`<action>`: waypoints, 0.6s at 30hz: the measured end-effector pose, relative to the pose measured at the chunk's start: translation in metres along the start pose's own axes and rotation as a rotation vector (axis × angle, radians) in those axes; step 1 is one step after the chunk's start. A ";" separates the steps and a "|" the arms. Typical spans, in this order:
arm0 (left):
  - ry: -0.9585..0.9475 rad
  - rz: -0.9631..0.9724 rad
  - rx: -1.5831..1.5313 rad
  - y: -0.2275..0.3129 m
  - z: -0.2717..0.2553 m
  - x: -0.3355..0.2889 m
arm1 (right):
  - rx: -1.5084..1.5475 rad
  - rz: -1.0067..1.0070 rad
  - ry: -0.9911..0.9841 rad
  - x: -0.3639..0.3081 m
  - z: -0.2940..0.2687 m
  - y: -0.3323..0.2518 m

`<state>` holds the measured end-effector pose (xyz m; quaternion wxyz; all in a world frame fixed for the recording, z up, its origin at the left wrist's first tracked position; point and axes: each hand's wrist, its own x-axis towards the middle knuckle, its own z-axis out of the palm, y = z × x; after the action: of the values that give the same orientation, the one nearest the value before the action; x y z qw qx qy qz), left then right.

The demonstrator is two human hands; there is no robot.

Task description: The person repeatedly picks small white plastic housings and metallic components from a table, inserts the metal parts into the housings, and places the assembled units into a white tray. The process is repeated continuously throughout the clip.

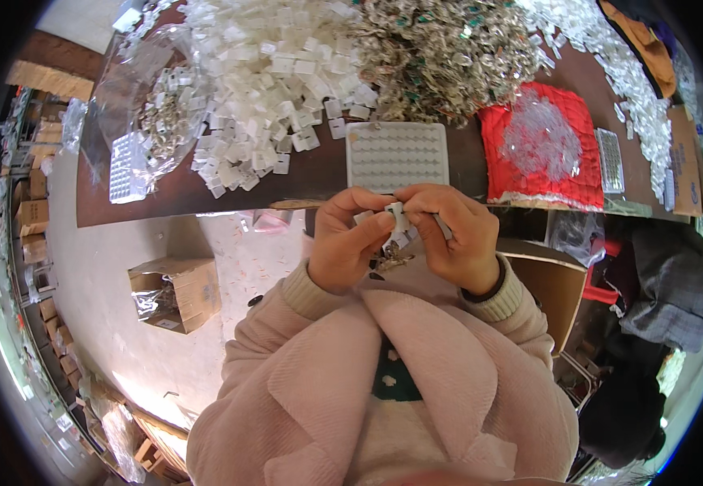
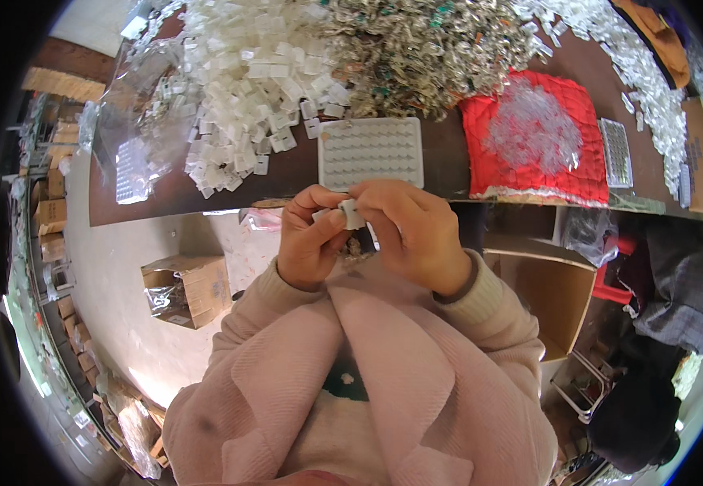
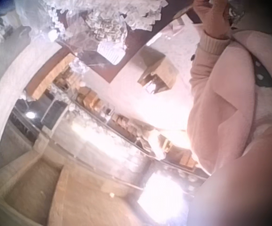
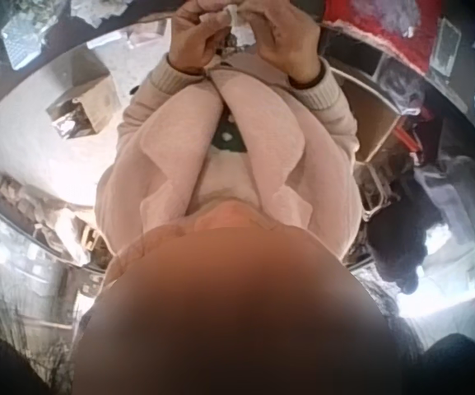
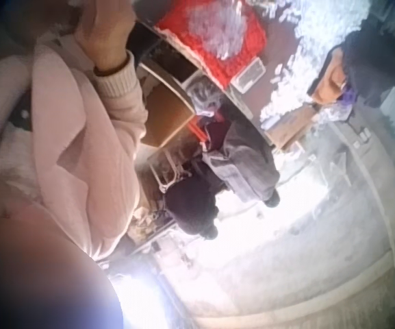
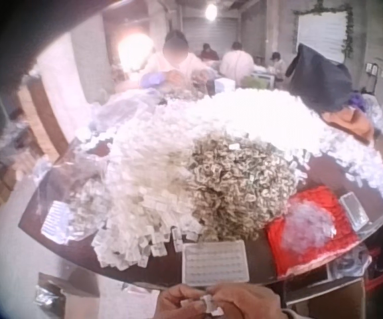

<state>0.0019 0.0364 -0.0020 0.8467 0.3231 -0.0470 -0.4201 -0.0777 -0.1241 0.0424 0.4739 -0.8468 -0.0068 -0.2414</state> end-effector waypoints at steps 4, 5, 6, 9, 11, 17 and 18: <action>0.062 0.065 0.112 0.010 -0.001 -0.003 | -0.015 -0.044 0.019 0.004 0.010 0.002; 0.078 0.087 0.190 0.018 -0.002 -0.005 | -0.017 -0.038 -0.007 0.003 0.010 0.002; 0.090 0.103 0.263 0.027 -0.001 -0.006 | 0.017 -0.034 0.007 0.004 0.013 0.003; 0.276 0.593 0.623 0.086 -0.004 -0.003 | 0.160 0.016 0.079 0.001 0.018 0.004; 0.464 1.032 0.958 0.145 -0.009 0.019 | 0.174 0.035 0.076 0.000 0.022 0.005; 0.675 1.550 2.202 0.243 -0.014 0.046 | 0.115 0.037 0.066 -0.004 0.028 0.005; 0.577 1.519 2.084 0.230 -0.016 0.044 | 0.096 0.039 0.070 -0.004 0.028 0.005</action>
<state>0.1924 0.1122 0.1122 0.2063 0.7895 -0.3335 0.4720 -0.0690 -0.1036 0.0248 0.5187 -0.8140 0.0149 -0.2610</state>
